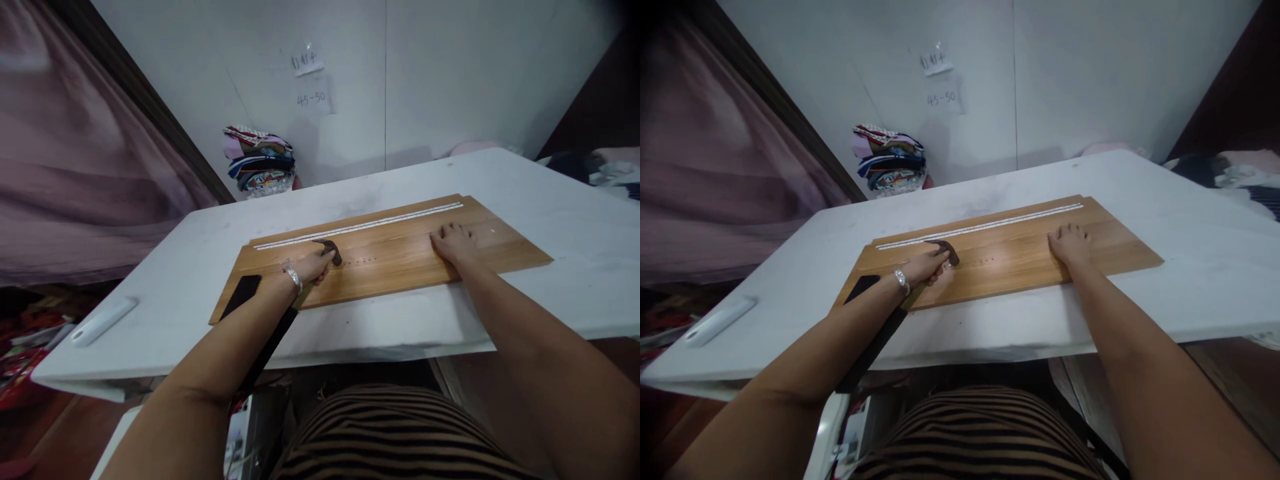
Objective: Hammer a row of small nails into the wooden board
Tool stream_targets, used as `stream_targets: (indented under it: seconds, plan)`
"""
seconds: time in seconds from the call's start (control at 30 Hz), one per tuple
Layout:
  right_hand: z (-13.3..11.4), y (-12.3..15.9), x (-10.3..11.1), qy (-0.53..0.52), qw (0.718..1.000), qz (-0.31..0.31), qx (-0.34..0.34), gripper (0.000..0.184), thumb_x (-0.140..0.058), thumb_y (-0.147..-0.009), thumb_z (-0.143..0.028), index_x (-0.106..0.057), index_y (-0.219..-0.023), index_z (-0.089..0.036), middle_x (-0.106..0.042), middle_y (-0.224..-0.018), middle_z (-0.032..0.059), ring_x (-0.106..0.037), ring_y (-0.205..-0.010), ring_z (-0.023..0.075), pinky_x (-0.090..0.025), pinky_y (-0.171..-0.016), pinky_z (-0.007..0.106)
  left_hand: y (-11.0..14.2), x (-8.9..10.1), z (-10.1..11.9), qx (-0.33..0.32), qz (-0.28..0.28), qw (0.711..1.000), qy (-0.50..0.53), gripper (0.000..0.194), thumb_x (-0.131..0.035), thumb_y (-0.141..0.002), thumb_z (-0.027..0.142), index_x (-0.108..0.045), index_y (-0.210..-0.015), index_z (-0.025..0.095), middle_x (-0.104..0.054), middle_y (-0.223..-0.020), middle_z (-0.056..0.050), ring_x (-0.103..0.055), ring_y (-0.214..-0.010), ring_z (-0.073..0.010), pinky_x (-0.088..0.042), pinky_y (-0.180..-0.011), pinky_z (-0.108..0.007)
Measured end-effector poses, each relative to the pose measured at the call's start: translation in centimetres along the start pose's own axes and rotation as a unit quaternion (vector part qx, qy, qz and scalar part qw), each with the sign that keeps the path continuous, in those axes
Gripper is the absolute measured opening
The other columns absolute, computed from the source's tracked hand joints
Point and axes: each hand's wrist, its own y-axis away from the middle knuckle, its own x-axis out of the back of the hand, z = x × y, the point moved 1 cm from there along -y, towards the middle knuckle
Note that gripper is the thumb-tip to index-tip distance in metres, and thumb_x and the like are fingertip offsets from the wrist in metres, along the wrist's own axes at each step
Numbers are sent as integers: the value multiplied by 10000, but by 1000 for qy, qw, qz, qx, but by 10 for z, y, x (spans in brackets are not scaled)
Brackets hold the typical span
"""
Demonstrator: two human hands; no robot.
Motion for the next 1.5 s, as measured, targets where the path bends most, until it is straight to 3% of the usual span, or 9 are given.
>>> stream_targets:
  seconds: [1.5]
  plan:
    - [-3, 5, 3, -11, 1000, 10, -3, 600, -282, -1062, -477, -694, -1303, -114, -621, -1479, 241, -494, -1424, 371, -349, -1180, 534, -6, 7, 2, -16, -8, 1000, -9, 267, -511, -1108, 459, -587, -1050, 210, -503, -613, 63, -435, -428, -86, -361, -460, -205]
